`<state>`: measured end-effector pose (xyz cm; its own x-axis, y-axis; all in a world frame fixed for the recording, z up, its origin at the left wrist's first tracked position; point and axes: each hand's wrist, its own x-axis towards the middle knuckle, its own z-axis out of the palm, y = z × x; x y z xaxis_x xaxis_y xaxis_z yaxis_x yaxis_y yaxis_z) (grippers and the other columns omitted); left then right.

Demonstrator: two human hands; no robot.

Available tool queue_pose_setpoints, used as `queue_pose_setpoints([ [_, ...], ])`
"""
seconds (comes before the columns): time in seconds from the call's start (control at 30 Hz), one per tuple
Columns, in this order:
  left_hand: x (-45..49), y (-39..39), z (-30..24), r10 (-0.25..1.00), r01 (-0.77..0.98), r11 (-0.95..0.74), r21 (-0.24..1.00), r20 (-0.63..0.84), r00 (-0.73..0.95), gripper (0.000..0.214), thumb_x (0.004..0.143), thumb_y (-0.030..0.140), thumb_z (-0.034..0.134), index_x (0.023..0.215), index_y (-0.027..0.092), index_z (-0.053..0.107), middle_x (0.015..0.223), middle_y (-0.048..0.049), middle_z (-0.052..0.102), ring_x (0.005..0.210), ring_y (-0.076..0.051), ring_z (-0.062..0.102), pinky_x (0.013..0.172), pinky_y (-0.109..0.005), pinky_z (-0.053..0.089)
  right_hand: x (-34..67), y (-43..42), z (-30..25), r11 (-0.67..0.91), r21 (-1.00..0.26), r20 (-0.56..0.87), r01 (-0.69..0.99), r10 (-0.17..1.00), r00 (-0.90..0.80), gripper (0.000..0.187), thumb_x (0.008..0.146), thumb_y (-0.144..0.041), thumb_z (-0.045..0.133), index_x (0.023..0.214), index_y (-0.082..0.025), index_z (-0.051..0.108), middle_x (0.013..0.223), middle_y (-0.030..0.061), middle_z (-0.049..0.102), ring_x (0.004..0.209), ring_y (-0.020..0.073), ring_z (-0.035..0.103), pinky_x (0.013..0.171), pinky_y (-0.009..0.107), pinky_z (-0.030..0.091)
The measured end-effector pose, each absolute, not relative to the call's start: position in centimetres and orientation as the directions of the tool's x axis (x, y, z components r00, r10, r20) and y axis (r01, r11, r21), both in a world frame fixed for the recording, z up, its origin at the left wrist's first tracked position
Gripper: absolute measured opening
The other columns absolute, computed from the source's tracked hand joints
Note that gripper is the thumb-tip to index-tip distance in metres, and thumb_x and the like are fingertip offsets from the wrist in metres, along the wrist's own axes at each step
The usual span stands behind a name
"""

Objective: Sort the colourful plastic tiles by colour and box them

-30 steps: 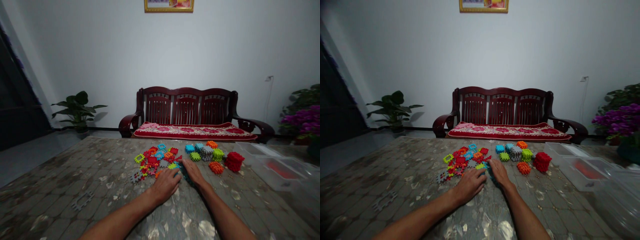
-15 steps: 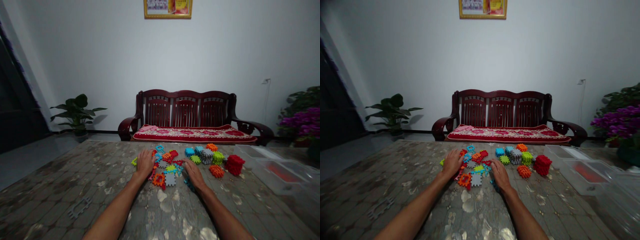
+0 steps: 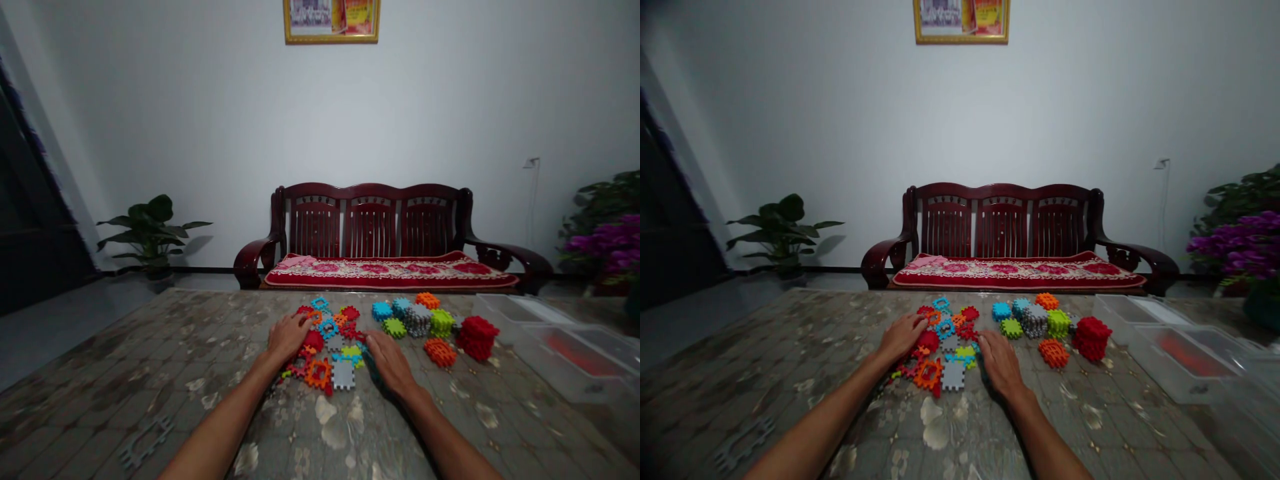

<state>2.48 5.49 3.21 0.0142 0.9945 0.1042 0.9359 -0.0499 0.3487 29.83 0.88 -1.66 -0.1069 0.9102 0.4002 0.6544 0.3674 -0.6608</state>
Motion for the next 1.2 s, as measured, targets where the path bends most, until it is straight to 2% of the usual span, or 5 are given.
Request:
queue_pose_setpoints([
  [0.23, 5.3, 11.3, 4.3, 0.999, 0.957, -0.043, 0.287, 0.014, 0.041, 0.060, 0.095, 0.058, 0.034, 0.147, 0.031, 0.048, 0.163, -0.0141, 0.035, 0.149, -0.039, 0.029, 0.114, -0.066, 0.023, 29.6, 1.3, -2.6, 0.324, -0.613, 0.369, 0.721, 0.924, -0.101, 0.050, 0.100, -0.046, 0.035, 0.131, -0.021, 0.066, 0.143, 0.0096, 0.059, 0.136, 0.0245, 0.049, 0.118, 0.046, 0.033],
  [0.47, 7.3, 11.7, 2.9, 0.980, 0.940, -0.187, 0.284, -0.014, 0.199, 0.049, 0.090, 0.059, 0.045, 0.127, 0.034, 0.065, 0.144, -0.0064, 0.059, 0.135, -0.030, 0.050, 0.113, -0.053, 0.032, 29.4, 1.0, -2.1, 0.337, -0.597, 0.379, 0.728, 0.918, -0.114, 0.047, 0.101, -0.045, 0.036, 0.124, -0.023, 0.070, 0.139, 0.0092, 0.063, 0.132, 0.0243, 0.052, 0.115, 0.044, 0.036],
  [0.67, 8.5, 9.8, 4.1, 0.986, 0.955, -0.159, 0.251, 0.082, 0.142, 0.046, 0.095, 0.048, 0.037, 0.101, 0.025, 0.077, 0.115, -0.0119, 0.075, 0.113, -0.032, 0.065, 0.109, -0.053, 0.034, 29.4, 1.0, -1.6, 0.353, -0.640, 0.401, 0.683, 0.911, -0.095, 0.048, 0.101, -0.043, 0.032, 0.117, -0.021, 0.072, 0.125, 0.0104, 0.069, 0.120, 0.0236, 0.060, 0.110, 0.040, 0.040],
  [0.97, 13.7, 12.7, 4.4, 0.997, 0.954, -0.070, 0.292, 0.060, 0.055, 0.053, 0.082, 0.059, 0.060, 0.115, 0.020, 0.071, 0.137, -0.0173, 0.063, 0.132, -0.041, 0.050, 0.107, -0.051, 0.038, 29.2, 0.8, -1.4, 0.331, -0.623, 0.387, 0.709, 0.918, -0.089, 0.046, 0.101, -0.040, 0.034, 0.118, -0.020, 0.072, 0.128, 0.0111, 0.068, 0.123, 0.0252, 0.057, 0.110, 0.040, 0.039],
  [1.2, 14.6, 13.8, 3.9, 0.999, 0.936, 0.008, 0.353, -0.033, 0.004, 0.057, 0.069, 0.044, 0.078, 0.117, 0.017, 0.065, 0.136, -0.0204, 0.062, 0.129, -0.041, 0.052, 0.097, -0.047, 0.046, 29.1, 0.4, -0.7, 0.322, -0.609, 0.384, 0.725, 0.919, -0.086, 0.043, 0.101, -0.038, 0.036, 0.112, -0.021, 0.074, 0.125, 0.0102, 0.069, 0.120, 0.0241, 0.058, 0.109, 0.038, 0.039],
])
